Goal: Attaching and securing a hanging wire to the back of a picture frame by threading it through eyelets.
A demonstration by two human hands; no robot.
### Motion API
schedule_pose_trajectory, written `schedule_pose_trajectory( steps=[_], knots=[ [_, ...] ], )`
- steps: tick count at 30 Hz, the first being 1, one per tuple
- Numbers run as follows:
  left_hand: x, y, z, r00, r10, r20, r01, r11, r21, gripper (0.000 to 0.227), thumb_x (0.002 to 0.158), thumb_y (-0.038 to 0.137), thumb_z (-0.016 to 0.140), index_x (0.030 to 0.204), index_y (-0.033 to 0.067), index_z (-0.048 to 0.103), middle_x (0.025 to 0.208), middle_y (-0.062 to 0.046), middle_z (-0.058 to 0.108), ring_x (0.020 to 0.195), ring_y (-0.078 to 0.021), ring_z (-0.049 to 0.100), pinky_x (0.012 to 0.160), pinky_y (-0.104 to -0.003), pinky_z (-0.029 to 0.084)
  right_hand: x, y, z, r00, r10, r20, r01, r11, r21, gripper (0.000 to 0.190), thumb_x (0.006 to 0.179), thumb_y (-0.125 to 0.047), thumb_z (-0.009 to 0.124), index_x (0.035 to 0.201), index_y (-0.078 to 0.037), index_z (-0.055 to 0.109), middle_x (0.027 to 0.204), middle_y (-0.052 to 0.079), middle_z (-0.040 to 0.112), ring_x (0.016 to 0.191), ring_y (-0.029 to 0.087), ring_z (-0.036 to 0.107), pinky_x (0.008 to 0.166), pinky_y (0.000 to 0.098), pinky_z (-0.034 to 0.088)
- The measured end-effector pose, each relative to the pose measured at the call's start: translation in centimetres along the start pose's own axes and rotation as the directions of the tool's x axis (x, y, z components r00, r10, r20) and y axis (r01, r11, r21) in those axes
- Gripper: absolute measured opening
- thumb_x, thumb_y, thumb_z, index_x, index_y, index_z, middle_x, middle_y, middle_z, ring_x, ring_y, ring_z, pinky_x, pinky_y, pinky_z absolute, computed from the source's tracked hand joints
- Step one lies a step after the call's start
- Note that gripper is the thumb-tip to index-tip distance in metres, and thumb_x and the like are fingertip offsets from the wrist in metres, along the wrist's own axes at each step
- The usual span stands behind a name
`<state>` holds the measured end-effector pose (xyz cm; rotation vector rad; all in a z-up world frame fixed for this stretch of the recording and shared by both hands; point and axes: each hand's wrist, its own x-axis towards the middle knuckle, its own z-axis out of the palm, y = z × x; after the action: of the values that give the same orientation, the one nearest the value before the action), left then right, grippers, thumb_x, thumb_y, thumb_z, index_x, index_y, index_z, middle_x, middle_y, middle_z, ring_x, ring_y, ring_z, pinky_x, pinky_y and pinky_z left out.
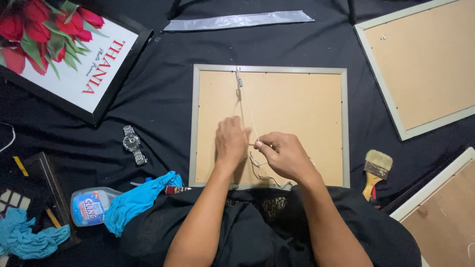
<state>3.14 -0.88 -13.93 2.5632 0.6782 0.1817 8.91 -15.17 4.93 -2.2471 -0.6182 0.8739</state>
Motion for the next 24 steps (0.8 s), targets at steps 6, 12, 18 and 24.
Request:
schedule_pose_trajectory(
  steps=[6,12,18,24],
  knots=[
    [1.3,-1.6,-2.9,0.924,-0.376,0.076,0.383,0.916,-0.123,0.028,0.094,0.03,0.064,0.107,0.0078,0.053,0.104,-0.015,0.055,0.1,-0.0417,0.063,0.081,-0.052,0.054,0.3,0.0,-0.1,1.0,-0.012,-0.002,0.012,0.999,0.035,0.024,0.092,-0.024,0.062,0.104,-0.02,0.083,0.085,0.012,0.077,0.08,0.027,0.07,0.077,0.0384,0.054],
    [1.6,-2.4,-3.9,0.923,-0.383,0.027,0.382,0.908,-0.171,0.014,0.095,0.014,0.052,0.094,0.0024,0.059,0.092,-0.021,0.06,0.088,-0.0456,0.068,0.074,-0.057,0.055,0.7,-0.6,0.2,0.997,0.0,0.078,0.003,1.0,-0.031,0.023,0.092,-0.025,0.061,0.094,-0.016,0.082,0.082,0.012,0.076,0.078,0.029,0.07,0.075,0.0384,0.054],
    [2.4,-2.0,-7.2,0.836,-0.54,0.095,0.54,0.782,-0.311,0.031,0.089,0.034,0.05,0.086,0.0068,0.066,0.087,-0.019,0.071,0.088,-0.0432,0.071,0.075,-0.055,0.056,0.6,-1.3,0.4,0.994,0.005,0.111,0.001,0.998,-0.06,0.023,0.092,-0.022,0.06,0.09,-0.012,0.081,0.081,0.014,0.075,0.078,0.032,0.071,0.076,0.0397,0.055],
    [3.6,-2.9,-11.1,0.741,-0.636,-0.214,-0.007,0.312,-0.95,0.015,0.085,0.002,0.064,0.098,0.0061,0.058,0.068,-0.008,0.064,0.047,-0.0114,0.061,0.042,-0.021,0.047,0.4,-2.1,0.6,0.985,-0.009,0.174,0.033,0.99,-0.136,0.024,0.092,-0.024,0.058,0.084,-0.01,0.076,0.078,0.017,0.072,0.082,0.037,0.071,0.077,0.0421,0.055]
  ],
)
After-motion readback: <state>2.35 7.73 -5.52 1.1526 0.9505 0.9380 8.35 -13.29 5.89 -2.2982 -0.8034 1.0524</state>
